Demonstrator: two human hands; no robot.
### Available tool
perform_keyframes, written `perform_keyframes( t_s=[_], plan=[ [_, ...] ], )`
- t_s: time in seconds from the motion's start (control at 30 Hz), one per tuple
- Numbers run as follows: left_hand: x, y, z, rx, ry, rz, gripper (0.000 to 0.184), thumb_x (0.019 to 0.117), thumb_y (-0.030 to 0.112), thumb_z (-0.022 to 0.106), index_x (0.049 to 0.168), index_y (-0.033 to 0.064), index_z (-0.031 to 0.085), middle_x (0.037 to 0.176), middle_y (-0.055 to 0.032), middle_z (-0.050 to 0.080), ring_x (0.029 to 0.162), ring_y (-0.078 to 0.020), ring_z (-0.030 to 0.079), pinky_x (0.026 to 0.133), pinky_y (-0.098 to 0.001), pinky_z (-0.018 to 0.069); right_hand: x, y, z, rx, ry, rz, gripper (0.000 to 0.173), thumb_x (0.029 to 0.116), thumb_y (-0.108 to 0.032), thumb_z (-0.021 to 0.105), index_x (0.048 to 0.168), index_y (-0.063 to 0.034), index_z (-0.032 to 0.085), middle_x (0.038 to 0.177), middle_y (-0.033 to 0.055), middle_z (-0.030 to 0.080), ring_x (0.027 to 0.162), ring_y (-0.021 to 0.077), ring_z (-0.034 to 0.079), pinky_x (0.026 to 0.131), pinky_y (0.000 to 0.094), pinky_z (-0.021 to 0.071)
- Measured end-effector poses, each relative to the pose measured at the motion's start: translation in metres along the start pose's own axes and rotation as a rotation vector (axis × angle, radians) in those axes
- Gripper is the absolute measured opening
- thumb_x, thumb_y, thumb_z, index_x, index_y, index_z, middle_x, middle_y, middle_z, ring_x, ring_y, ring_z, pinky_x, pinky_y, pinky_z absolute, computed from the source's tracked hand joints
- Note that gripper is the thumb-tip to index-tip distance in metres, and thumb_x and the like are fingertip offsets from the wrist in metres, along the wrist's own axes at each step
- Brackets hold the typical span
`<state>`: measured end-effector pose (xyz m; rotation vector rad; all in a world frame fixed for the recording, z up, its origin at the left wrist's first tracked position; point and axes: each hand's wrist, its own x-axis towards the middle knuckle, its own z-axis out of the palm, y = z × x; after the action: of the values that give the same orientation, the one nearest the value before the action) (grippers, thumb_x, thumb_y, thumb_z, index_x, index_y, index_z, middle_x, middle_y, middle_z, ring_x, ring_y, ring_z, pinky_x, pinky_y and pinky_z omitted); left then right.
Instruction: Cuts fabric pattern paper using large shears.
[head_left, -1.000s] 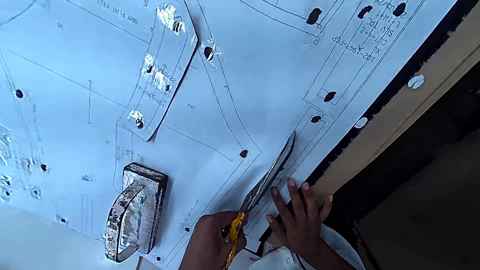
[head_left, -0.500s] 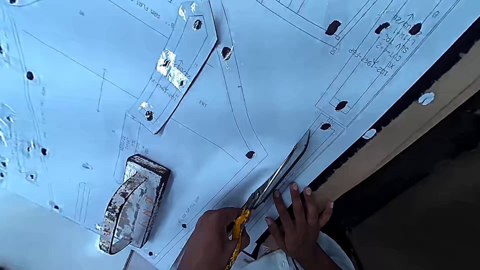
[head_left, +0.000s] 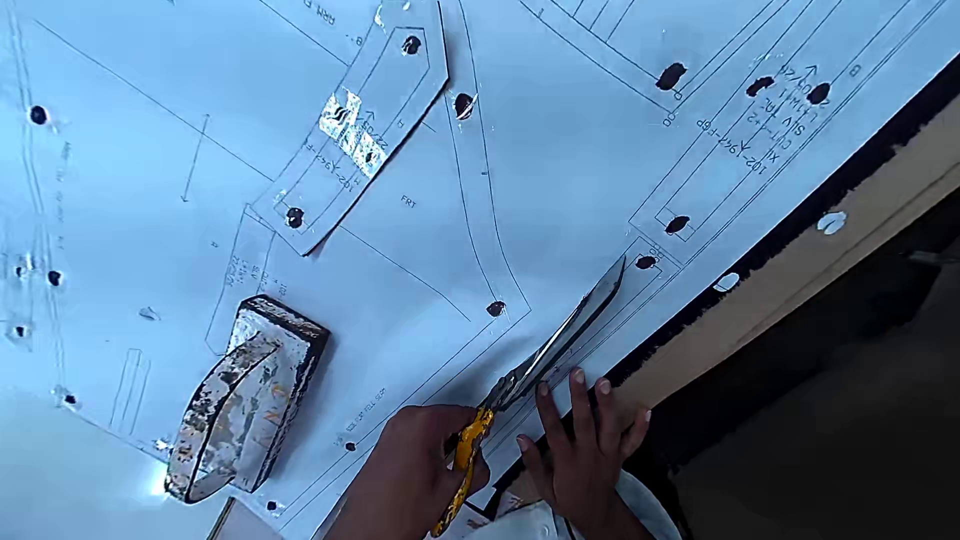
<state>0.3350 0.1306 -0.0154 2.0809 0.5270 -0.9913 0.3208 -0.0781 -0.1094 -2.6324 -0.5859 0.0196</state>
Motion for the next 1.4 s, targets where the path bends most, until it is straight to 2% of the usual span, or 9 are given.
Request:
perform_keyframes(
  t_s=[0.2,0.33,0.43,0.57,0.77,1.0,1.2,1.4],
  plan=[
    [0.001,-0.002,0.001,0.006,0.007,0.009,0.025,0.0762,0.032,0.068,0.094,0.0167,0.079,0.082,0.0063,0.075,0.063,-0.0021,0.067,0.054,-0.0235,0.0545,0.000,0.001,0.000,-0.007,0.001,-0.009,0.062,0.1040,-0.060,0.027,0.159,-0.0318,0.037,0.173,-0.0047,0.013,0.158,0.0167,-0.013,0.119,0.0602,-0.0204],
    [0.004,-0.005,0.003,-0.024,0.011,-0.002,0.022,0.0757,0.030,0.069,0.092,0.0179,0.079,0.079,0.0093,0.073,0.058,0.0013,0.062,0.051,-0.0203,0.0508,0.001,0.001,0.000,-0.005,-0.004,-0.010,0.062,0.1039,-0.060,0.028,0.159,-0.0317,0.037,0.173,-0.0051,0.013,0.158,0.0171,-0.014,0.119,0.0609,-0.0202],
    [0.005,-0.004,0.001,-0.027,0.002,-0.002,0.023,0.0769,0.032,0.068,0.092,0.0175,0.079,0.081,0.0087,0.074,0.061,0.0008,0.064,0.052,-0.0203,0.0529,0.001,0.001,0.000,-0.007,0.002,-0.014,0.062,0.1040,-0.060,0.028,0.158,-0.0315,0.038,0.172,-0.0049,0.014,0.158,0.0179,-0.013,0.119,0.0607,-0.0200],
    [0.006,0.004,-0.005,-0.012,-0.034,0.007,0.027,0.0777,0.031,0.068,0.097,0.0152,0.079,0.089,0.0057,0.076,0.067,-0.0039,0.069,0.055,-0.0254,0.0570,0.002,0.001,0.000,-0.012,0.000,-0.008,0.063,0.1033,-0.061,0.028,0.159,-0.0321,0.038,0.172,-0.0055,0.014,0.158,0.0175,-0.013,0.118,0.0609,-0.0200],
    [0.011,0.007,-0.004,0.026,0.012,0.038,0.025,0.0769,0.034,0.068,0.092,0.0176,0.079,0.084,0.0081,0.075,0.063,-0.0004,0.066,0.052,-0.0215,0.0543,0.002,0.001,-0.001,-0.001,-0.003,-0.014,0.062,0.1039,-0.060,0.027,0.157,-0.0313,0.040,0.172,-0.0044,0.016,0.158,0.0174,-0.012,0.118,0.0601,-0.0200],
    [0.014,0.003,-0.002,-0.014,0.034,0.041,0.021,0.0769,0.032,0.067,0.088,0.0187,0.079,0.078,0.0103,0.074,0.058,0.0030,0.062,0.050,-0.0187,0.0511,0.001,0.001,0.000,-0.002,0.001,-0.017,0.062,0.1037,-0.059,0.028,0.158,-0.0312,0.039,0.172,-0.0042,0.014,0.158,0.0188,-0.013,0.118,0.0612,-0.0200],
    [0.015,0.008,-0.005,-0.012,-0.004,0.013,0.022,0.0782,0.032,0.069,0.092,0.0180,0.079,0.084,0.0091,0.075,0.063,0.0016,0.065,0.053,-0.0195,0.0538,0.001,0.000,0.000,-0.005,0.008,-0.017,0.062,0.1036,-0.060,0.028,0.157,-0.0316,0.040,0.172,-0.0043,0.016,0.158,0.0185,-0.012,0.119,0.0602,-0.0194],
    [0.016,0.009,-0.004,-0.008,0.014,0.024,0.021,0.0767,0.031,0.069,0.091,0.0188,0.079,0.080,0.0098,0.074,0.060,0.0024,0.063,0.052,-0.0193,0.0520,0.001,0.000,0.000,-0.007,0.008,-0.014,0.063,0.1032,-0.060,0.028,0.158,-0.0316,0.039,0.172,-0.0043,0.017,0.158,0.0183,-0.011,0.118,0.0608,-0.0200]
  ],
)
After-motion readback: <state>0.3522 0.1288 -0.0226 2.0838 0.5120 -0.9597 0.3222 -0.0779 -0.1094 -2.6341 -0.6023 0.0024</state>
